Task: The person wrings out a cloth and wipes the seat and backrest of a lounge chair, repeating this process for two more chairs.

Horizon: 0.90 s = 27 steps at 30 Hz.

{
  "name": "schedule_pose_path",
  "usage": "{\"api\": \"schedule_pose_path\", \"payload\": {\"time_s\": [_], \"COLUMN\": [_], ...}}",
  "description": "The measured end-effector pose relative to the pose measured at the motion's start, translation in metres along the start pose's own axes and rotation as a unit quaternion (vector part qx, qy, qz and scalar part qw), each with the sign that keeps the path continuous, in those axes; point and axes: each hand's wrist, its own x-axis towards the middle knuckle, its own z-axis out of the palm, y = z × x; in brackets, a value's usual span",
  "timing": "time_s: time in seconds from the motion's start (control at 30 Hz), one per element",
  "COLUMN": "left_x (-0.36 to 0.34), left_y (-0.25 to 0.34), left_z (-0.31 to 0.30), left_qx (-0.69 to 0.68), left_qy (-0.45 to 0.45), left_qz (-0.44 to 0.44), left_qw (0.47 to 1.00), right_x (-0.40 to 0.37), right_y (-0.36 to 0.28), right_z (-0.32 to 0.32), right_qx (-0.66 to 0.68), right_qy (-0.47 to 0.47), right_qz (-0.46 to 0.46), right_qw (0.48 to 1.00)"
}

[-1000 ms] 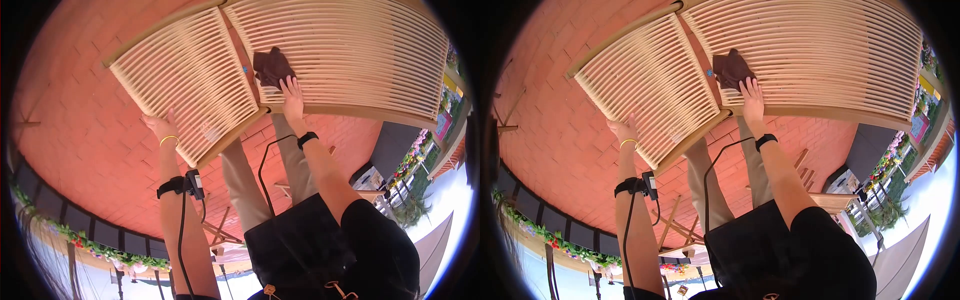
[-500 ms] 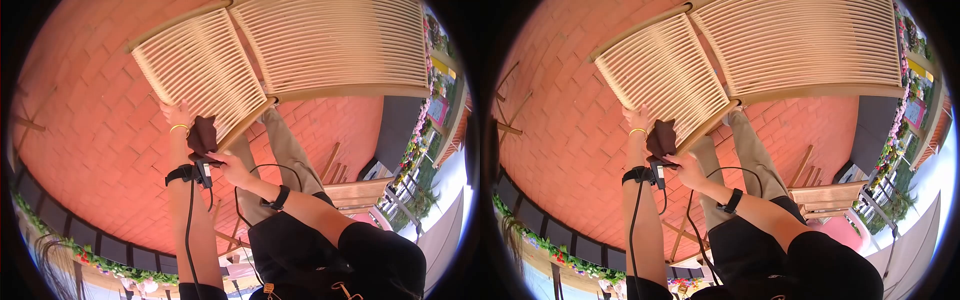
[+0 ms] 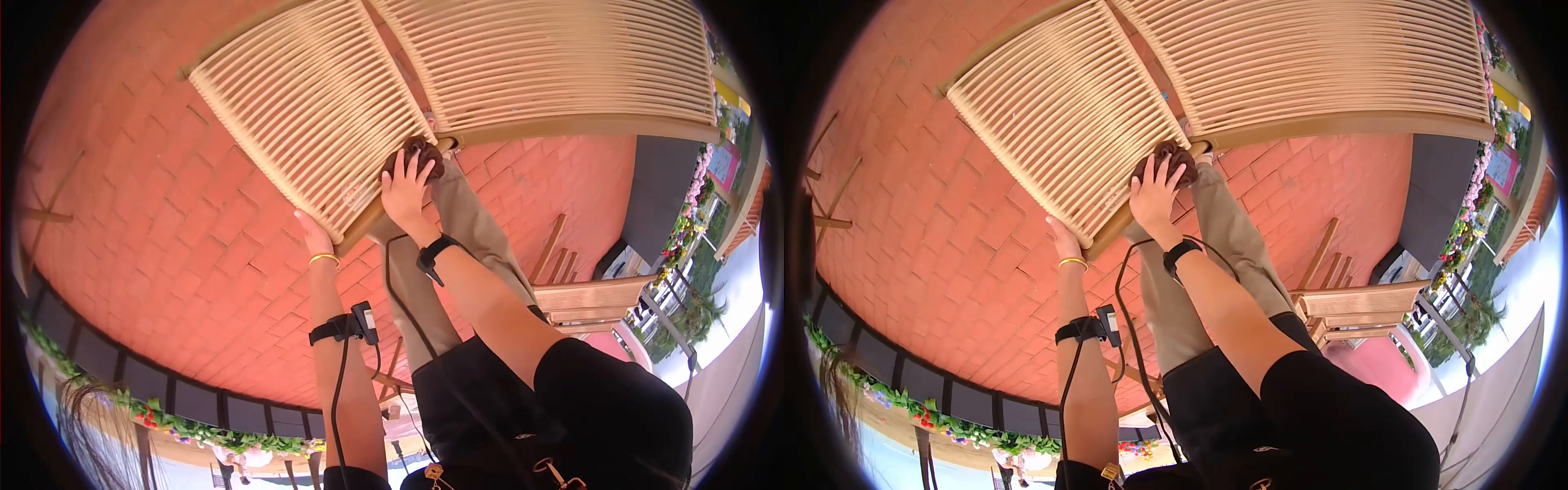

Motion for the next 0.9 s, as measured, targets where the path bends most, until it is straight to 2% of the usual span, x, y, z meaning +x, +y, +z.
{"api": "schedule_pose_path", "payload": {"time_s": [0.1,0.17,0.2,0.27,0.3,0.33,0.37,0.4,0.43,0.47,0.53,0.57,0.63,0.67,0.73,0.77,0.8,0.83,0.87,0.9], "left_x": [-0.001,-0.004,-0.008,-0.010,-0.005,0.000,-0.014,-0.014,-0.012,-0.008,-0.010,-0.010,-0.011,-0.009,-0.006,-0.003,-0.003,-0.005,-0.007,-0.017], "left_y": [0.003,0.008,0.010,0.006,-0.002,-0.007,0.008,0.002,-0.006,-0.010,-0.003,-0.007,-0.007,-0.002,-0.005,-0.014,-0.013,-0.012,-0.012,0.001], "left_z": [0.000,-0.003,-0.005,-0.009,-0.010,-0.010,0.000,0.005,0.009,0.014,0.026,0.026,0.022,0.023,0.015,0.019,0.022,0.023,0.023,0.028], "left_qx": [-0.033,-0.034,-0.035,-0.078,-0.091,-0.103,-0.057,-0.054,0.026,0.101,0.094,0.114,0.135,0.132,0.119,-0.035,-0.037,0.104,0.245,0.243], "left_qy": [-0.026,-0.034,-0.043,-0.058,-0.081,-0.103,-0.048,-0.048,0.025,0.097,0.097,0.122,0.145,0.145,0.107,0.086,0.086,0.150,0.211,0.201], "left_qz": [0.009,-0.004,-0.022,-0.054,-0.020,0.014,-0.033,-0.033,0.053,0.142,0.113,0.131,0.140,0.143,0.063,0.134,0.136,0.164,0.187,0.157], "left_qw": [0.999,0.999,0.998,0.994,0.992,0.989,0.997,0.997,0.998,0.980,0.984,0.977,0.970,0.970,0.985,0.987,0.986,0.969,0.928,0.936], "right_x": [-0.062,-0.095,-0.088,-0.059,-0.029,-0.003,0.028,0.058,0.094,0.121,0.117,0.107,0.069,0.039,-0.012,-0.012,-0.006,0.000,0.023,0.051], "right_y": [-0.033,-0.045,-0.043,-0.030,-0.026,-0.018,-0.008,0.005,0.023,0.033,0.010,-0.003,-0.031,-0.054,-0.089,-0.089,-0.087,-0.082,-0.069,-0.060], "right_z": [-0.006,-0.019,-0.019,-0.020,-0.033,-0.038,-0.035,-0.031,-0.017,-0.011,-0.011,-0.014,-0.002,-0.002,-0.005,-0.007,-0.009,-0.010,-0.013,-0.015], "right_qx": [0.013,0.014,0.015,0.016,-0.020,-0.021,-0.035,-0.071,-0.008,0.117,0.065,0.096,0.152,0.164,0.170,0.170,0.134,0.098,0.093,0.035], "right_qy": [-0.070,-0.133,-0.133,-0.175,-0.162,-0.193,-0.202,-0.110,0.002,0.028,0.021,-0.008,-0.044,-0.113,-0.144,-0.146,-0.174,-0.201,-0.216,-0.188], "right_qz": [-0.121,-0.304,-0.301,-0.497,-0.533,-0.468,-0.353,-0.253,-0.200,-0.112,-0.021,0.014,-0.095,-0.126,-0.262,-0.263,-0.320,-0.374,-0.395,-0.353], "right_qw": [0.990,0.943,0.944,0.850,0.830,0.862,0.913,0.959,0.980,0.986,0.997,0.995,0.983,0.972,0.939,0.939,0.922,0.900,0.888,0.916]}}
